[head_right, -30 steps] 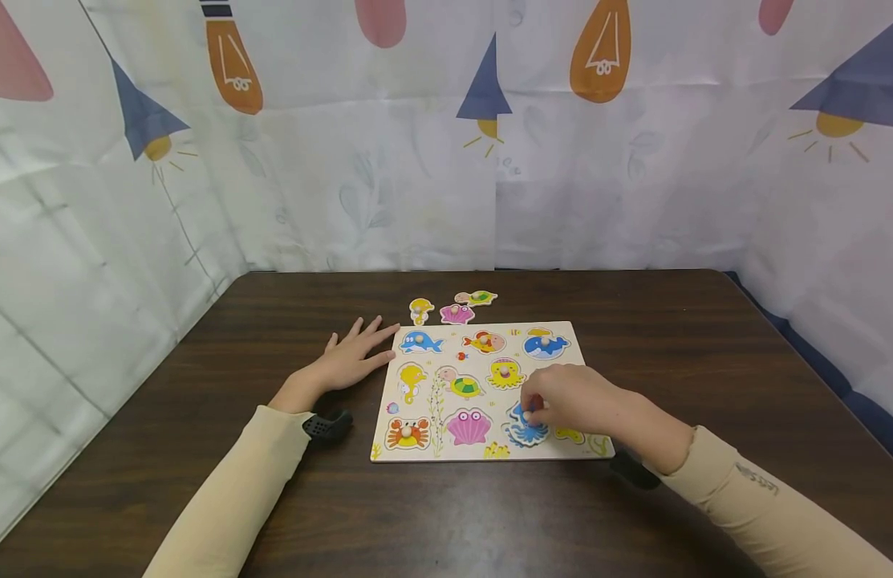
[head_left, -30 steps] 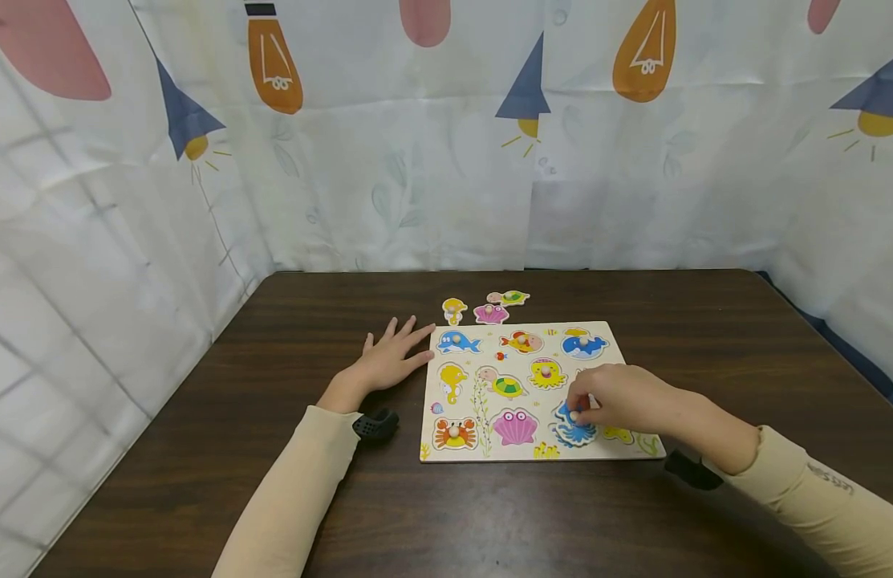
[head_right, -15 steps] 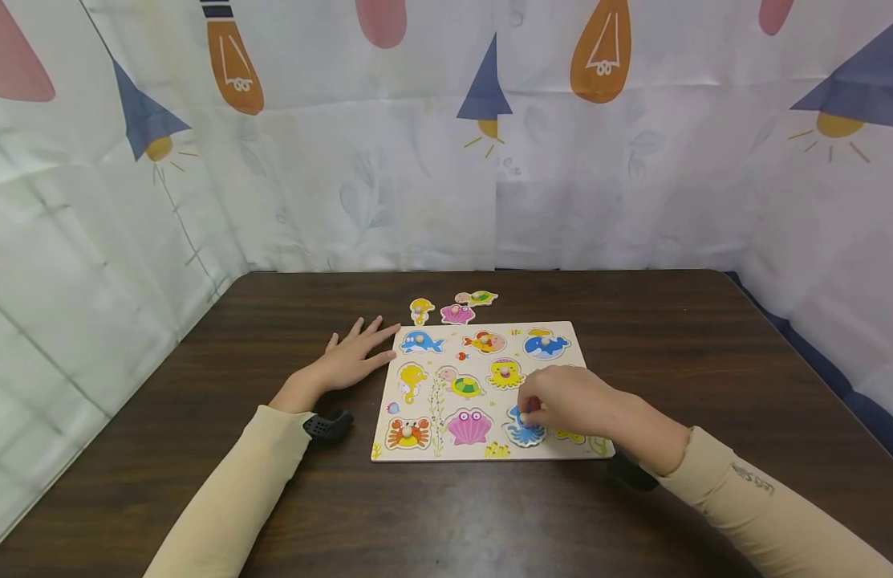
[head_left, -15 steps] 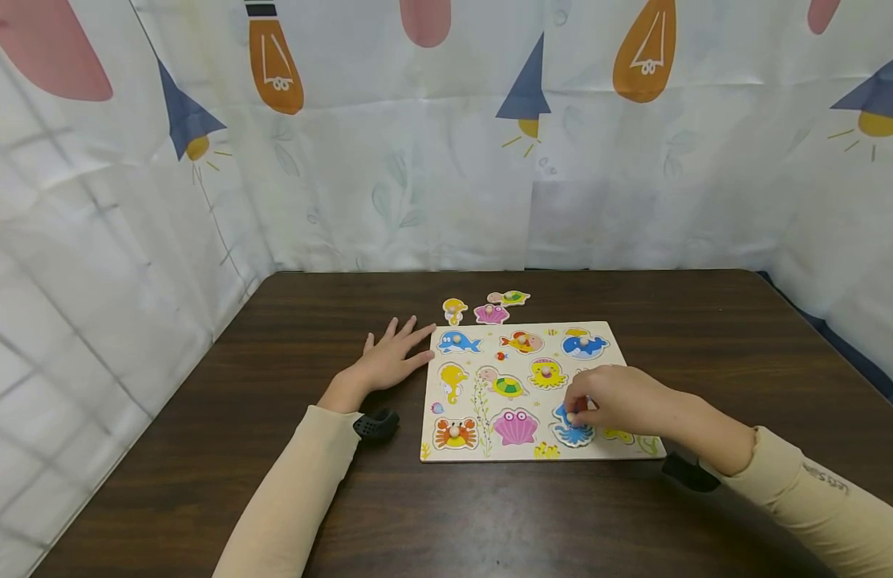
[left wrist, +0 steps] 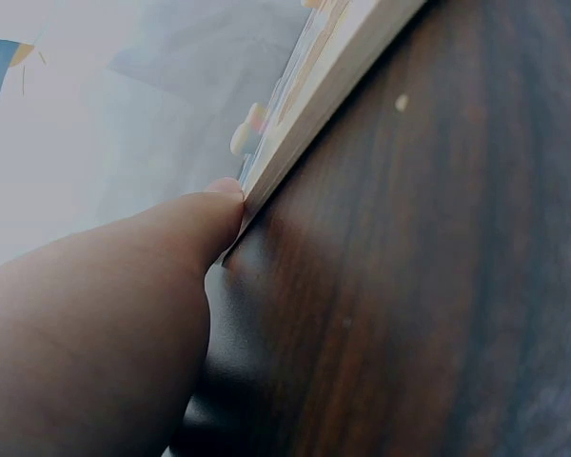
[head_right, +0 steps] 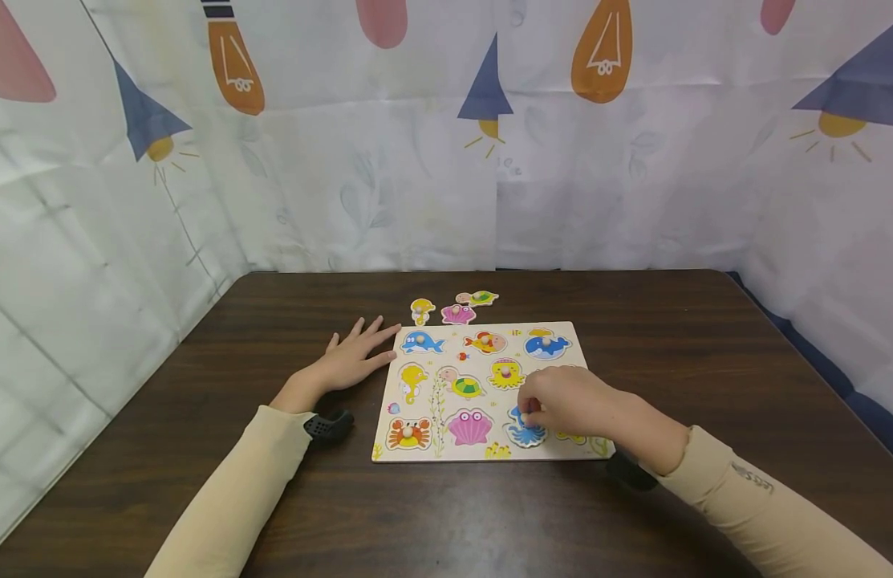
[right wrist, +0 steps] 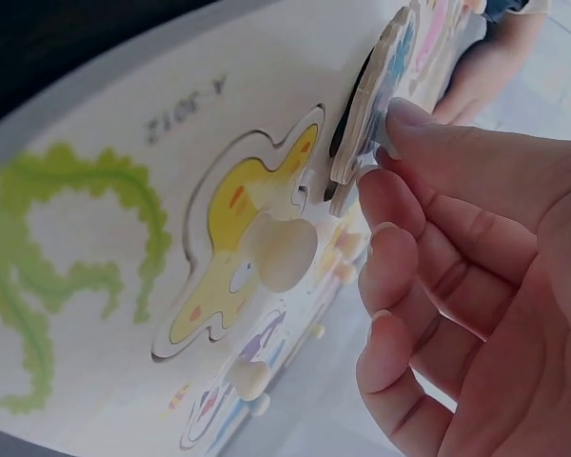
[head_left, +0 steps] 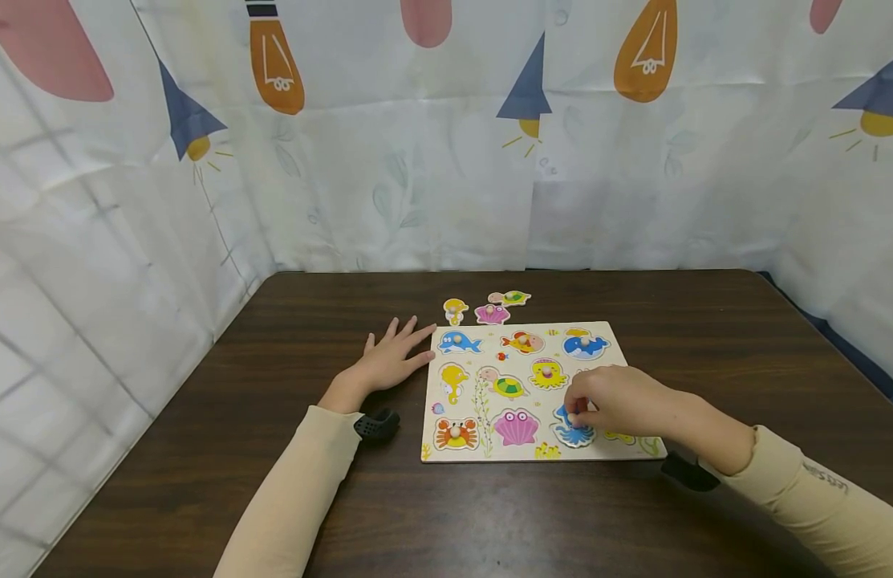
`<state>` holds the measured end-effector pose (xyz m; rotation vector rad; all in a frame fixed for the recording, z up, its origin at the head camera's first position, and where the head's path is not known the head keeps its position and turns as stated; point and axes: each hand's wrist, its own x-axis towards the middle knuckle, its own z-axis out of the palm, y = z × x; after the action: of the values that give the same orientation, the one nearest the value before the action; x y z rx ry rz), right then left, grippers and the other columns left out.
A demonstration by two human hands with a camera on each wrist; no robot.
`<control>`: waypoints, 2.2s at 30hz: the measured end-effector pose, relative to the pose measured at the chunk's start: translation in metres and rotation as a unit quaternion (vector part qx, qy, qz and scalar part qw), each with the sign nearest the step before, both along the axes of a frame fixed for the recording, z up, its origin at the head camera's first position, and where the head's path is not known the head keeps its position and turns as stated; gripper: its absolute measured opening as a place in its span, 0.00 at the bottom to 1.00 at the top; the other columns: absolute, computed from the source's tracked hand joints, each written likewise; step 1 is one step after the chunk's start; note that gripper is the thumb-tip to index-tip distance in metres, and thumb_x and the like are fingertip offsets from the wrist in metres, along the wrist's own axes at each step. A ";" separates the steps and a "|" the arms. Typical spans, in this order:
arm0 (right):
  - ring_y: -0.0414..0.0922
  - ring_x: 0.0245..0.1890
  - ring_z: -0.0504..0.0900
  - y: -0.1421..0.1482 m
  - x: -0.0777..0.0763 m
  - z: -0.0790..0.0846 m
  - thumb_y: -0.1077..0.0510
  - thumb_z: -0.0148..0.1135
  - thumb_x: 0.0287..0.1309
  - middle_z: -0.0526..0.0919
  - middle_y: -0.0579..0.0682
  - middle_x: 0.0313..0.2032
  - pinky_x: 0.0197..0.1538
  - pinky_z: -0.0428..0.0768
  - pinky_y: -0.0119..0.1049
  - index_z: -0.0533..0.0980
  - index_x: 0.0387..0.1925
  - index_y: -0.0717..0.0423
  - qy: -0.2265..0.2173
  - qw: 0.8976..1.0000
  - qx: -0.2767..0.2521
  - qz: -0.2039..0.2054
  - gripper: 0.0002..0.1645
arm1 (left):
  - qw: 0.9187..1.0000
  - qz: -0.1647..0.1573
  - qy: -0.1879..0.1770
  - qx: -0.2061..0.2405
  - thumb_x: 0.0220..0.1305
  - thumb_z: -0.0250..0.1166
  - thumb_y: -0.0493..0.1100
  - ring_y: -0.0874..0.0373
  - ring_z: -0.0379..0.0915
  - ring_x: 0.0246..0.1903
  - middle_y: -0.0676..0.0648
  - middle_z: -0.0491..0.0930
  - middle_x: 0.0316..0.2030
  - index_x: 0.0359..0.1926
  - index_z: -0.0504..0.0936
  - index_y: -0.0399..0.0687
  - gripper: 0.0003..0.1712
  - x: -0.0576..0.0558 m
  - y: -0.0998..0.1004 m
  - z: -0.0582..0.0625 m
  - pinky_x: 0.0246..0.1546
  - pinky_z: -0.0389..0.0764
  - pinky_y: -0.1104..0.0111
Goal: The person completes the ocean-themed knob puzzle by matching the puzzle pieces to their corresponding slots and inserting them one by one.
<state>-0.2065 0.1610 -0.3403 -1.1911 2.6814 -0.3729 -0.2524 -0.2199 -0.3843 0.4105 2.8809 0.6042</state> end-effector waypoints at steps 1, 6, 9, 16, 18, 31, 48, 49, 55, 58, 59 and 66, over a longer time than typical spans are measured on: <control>0.32 0.29 0.73 0.000 0.000 0.000 0.54 0.76 0.59 0.78 0.31 0.29 0.33 0.74 0.31 0.86 0.33 0.42 0.000 1.000 0.001 0.001 0.04 | 1.000 0.000 0.000 0.000 0.78 0.51 0.63 0.35 0.27 0.78 0.41 0.42 0.81 0.82 0.54 0.60 0.38 0.000 0.000 0.000 0.69 0.30 0.30; 0.32 0.29 0.73 0.000 0.000 0.002 0.54 0.76 0.59 0.78 0.31 0.29 0.32 0.74 0.31 0.85 0.33 0.42 0.003 1.000 0.006 0.001 0.04 | 1.000 0.002 0.000 0.000 0.78 0.51 0.63 0.35 0.28 0.79 0.41 0.41 0.81 0.82 0.54 0.60 0.39 0.000 0.000 0.000 0.69 0.30 0.31; 0.32 0.29 0.73 -0.001 0.001 0.003 0.54 0.76 0.59 0.78 0.31 0.29 0.32 0.74 0.31 0.85 0.33 0.42 0.005 1.000 0.010 0.001 0.04 | 1.000 0.002 0.001 -0.001 0.78 0.51 0.63 0.35 0.28 0.79 0.41 0.42 0.81 0.82 0.54 0.60 0.38 -0.001 0.000 0.000 0.69 0.30 0.31; 0.33 0.29 0.72 0.001 0.002 0.007 0.53 0.76 0.59 0.78 0.30 0.30 0.31 0.74 0.31 0.85 0.34 0.40 0.008 1.000 0.012 -0.008 0.05 | 1.000 0.001 0.000 0.000 0.79 0.51 0.62 0.35 0.27 0.79 0.41 0.41 0.81 0.82 0.54 0.60 0.38 0.000 0.001 0.001 0.69 0.30 0.31; 0.33 0.29 0.72 0.001 0.002 0.007 0.54 0.76 0.59 0.78 0.31 0.30 0.31 0.73 0.31 0.85 0.34 0.40 0.004 1.000 0.007 -0.008 0.05 | 1.000 0.001 0.001 0.001 0.79 0.51 0.62 0.35 0.27 0.79 0.41 0.41 0.81 0.82 0.54 0.60 0.38 0.000 0.000 0.001 0.69 0.30 0.31; 0.33 0.30 0.73 -0.002 -0.001 0.001 0.53 0.76 0.58 0.78 0.31 0.29 0.33 0.75 0.31 0.86 0.33 0.42 -0.010 1.000 0.004 -0.003 0.04 | 1.000 0.001 0.002 -0.001 0.78 0.51 0.63 0.35 0.27 0.78 0.40 0.42 0.81 0.82 0.54 0.60 0.38 0.000 0.000 0.000 0.69 0.30 0.30; 0.33 0.29 0.73 -0.003 0.000 0.001 0.52 0.77 0.57 0.78 0.31 0.28 0.34 0.75 0.33 0.85 0.32 0.41 -0.009 1.000 0.014 -0.017 0.05 | 1.000 0.003 0.002 -0.003 0.78 0.51 0.63 0.35 0.28 0.79 0.40 0.42 0.81 0.82 0.54 0.59 0.39 0.001 0.000 0.000 0.69 0.31 0.30; 0.33 0.29 0.73 -0.003 0.000 0.001 0.52 0.77 0.57 0.78 0.31 0.28 0.34 0.75 0.32 0.85 0.32 0.41 -0.011 1.000 0.012 -0.017 0.05 | 1.000 0.003 0.002 -0.002 0.78 0.51 0.63 0.35 0.28 0.79 0.40 0.42 0.81 0.82 0.55 0.59 0.39 0.001 0.000 0.000 0.69 0.31 0.30; 0.33 0.29 0.73 -0.005 0.000 0.002 0.52 0.77 0.57 0.78 0.32 0.28 0.34 0.74 0.32 0.86 0.31 0.42 -0.026 0.999 0.009 -0.018 0.04 | 1.000 0.003 0.000 -0.002 0.78 0.51 0.63 0.35 0.27 0.79 0.40 0.42 0.81 0.82 0.54 0.59 0.39 0.001 0.000 0.001 0.69 0.30 0.30; 0.33 0.28 0.73 -0.005 0.000 0.003 0.52 0.77 0.57 0.78 0.32 0.27 0.34 0.74 0.32 0.86 0.30 0.42 -0.038 0.999 0.008 -0.024 0.04 | 1.000 0.003 0.001 -0.001 0.78 0.51 0.63 0.35 0.28 0.79 0.40 0.42 0.81 0.82 0.54 0.59 0.39 0.001 0.001 0.001 0.69 0.30 0.31; 0.33 0.28 0.72 -0.005 0.000 0.003 0.51 0.77 0.57 0.78 0.32 0.27 0.34 0.73 0.32 0.86 0.30 0.42 -0.041 0.999 0.008 -0.026 0.04 | 1.000 0.003 0.001 -0.001 0.78 0.51 0.63 0.35 0.28 0.79 0.40 0.42 0.81 0.82 0.54 0.59 0.39 0.001 0.001 0.001 0.69 0.30 0.31; 0.34 0.28 0.72 -0.004 -0.001 0.002 0.51 0.76 0.58 0.77 0.32 0.26 0.33 0.73 0.32 0.85 0.30 0.42 -0.050 0.998 0.001 -0.024 0.05 | 1.000 0.003 0.000 -0.005 0.78 0.51 0.63 0.35 0.28 0.79 0.40 0.42 0.81 0.82 0.54 0.59 0.38 0.001 0.001 0.000 0.69 0.31 0.31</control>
<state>-0.2076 0.1572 -0.3382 -1.0791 2.6273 -0.4262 -0.2518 -0.2193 -0.3842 0.4001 2.8860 0.5909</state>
